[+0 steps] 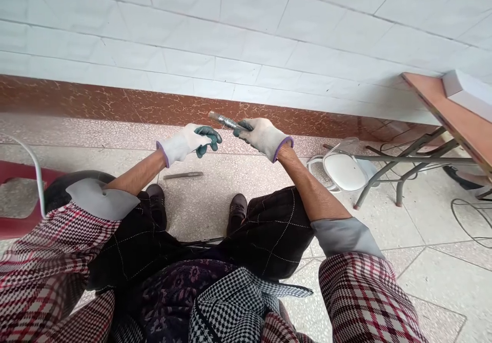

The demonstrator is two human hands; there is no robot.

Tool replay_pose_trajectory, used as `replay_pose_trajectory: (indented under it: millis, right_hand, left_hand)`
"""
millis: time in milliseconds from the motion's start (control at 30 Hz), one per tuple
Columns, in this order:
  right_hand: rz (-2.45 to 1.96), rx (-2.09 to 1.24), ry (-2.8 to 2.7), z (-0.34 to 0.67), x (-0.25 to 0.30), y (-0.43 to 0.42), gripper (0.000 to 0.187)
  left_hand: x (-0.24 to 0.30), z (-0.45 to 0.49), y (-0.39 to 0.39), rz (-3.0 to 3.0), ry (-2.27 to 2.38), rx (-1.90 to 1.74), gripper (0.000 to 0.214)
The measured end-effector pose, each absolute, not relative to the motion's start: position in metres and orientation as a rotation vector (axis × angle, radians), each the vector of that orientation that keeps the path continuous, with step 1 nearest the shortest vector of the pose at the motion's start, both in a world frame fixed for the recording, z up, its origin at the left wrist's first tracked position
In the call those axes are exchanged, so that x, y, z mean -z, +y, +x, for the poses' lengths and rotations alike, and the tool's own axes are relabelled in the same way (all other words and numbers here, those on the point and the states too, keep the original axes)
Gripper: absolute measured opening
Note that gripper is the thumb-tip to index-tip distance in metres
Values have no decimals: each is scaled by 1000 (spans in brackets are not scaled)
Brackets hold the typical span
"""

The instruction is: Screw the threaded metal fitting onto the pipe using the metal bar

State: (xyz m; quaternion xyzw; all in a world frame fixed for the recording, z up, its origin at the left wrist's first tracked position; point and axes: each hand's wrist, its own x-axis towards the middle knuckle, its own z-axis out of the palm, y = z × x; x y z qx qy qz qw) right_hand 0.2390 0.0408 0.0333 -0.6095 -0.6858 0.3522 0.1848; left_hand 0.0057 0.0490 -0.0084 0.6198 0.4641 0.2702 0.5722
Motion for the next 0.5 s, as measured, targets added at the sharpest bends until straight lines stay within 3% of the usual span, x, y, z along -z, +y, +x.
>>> replay_pose_trajectory:
  millis: [100,300,500]
  right_hand:
    - [-1658,-1038,-1802,238,-41,33,24]
    - [-1423,-1452,-1835,233,-50,19,37]
    - [-1433,-1577,-1977,247,-43,15,32]
  left_hand:
    - [9,5,50,1425,1055,-641,26]
    - [11,1,58,1440,1069,-694,18]
    - [17,-2,67,1481,1018,-711,18]
